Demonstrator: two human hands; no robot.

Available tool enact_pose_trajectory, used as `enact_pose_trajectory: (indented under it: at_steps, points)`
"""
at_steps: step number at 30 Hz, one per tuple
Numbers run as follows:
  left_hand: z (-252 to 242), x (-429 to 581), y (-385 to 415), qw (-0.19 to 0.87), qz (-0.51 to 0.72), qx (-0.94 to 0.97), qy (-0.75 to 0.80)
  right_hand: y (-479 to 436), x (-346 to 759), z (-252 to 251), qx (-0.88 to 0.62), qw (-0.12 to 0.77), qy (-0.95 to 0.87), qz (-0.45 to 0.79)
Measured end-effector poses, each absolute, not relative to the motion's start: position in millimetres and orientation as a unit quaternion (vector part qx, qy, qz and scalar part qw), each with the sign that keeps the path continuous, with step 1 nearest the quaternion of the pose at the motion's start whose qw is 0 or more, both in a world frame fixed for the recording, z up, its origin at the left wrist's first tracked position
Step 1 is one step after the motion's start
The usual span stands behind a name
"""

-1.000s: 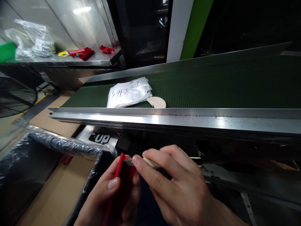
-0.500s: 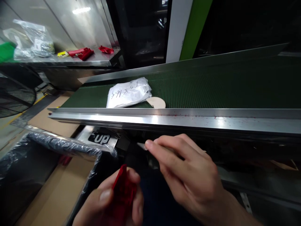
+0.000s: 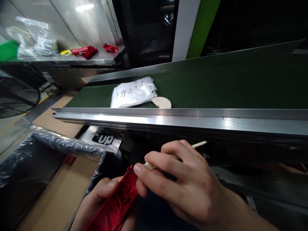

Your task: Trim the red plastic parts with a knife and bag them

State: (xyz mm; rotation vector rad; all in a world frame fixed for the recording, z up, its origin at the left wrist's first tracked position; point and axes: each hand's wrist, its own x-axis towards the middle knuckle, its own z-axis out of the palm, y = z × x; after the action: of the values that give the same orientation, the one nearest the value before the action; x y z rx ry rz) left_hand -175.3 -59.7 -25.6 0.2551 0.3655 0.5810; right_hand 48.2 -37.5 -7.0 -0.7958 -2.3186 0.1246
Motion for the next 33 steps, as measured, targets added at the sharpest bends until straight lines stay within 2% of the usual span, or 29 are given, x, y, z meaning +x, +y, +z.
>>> enact_pose_trajectory:
  at_steps: [13,19,22,27,33]
  points:
    - [-22.0,-175.3,-58.0,0.931,0.269,0.128,0.21,-35.7,42.8,-6.0,-0.315,0.376,-0.871,0.008]
    - [-30.7,-170.1,-62.3,0.936,0.232,0.162,0.212,-31.1,56.6,1.5,-0.38,0.383,-0.842,0.025]
    - [-33.5,-166.7,-59.2,0.931,0.286,0.147,0.174,-36.9,53.7,3.6,-0.384,0.37,-0.843,0.064]
    - [-9.9,-159.5,-34.8,0.831,0.43,0.116,0.333,-59.6,27.6,-2.6,-0.367,0.356,-0.854,0.094]
    - [0.0,-154.1,-15.7,0.77,0.501,0.157,0.363,-69.2,10.4,-16.7,-0.346,0.342,-0.87,0.076]
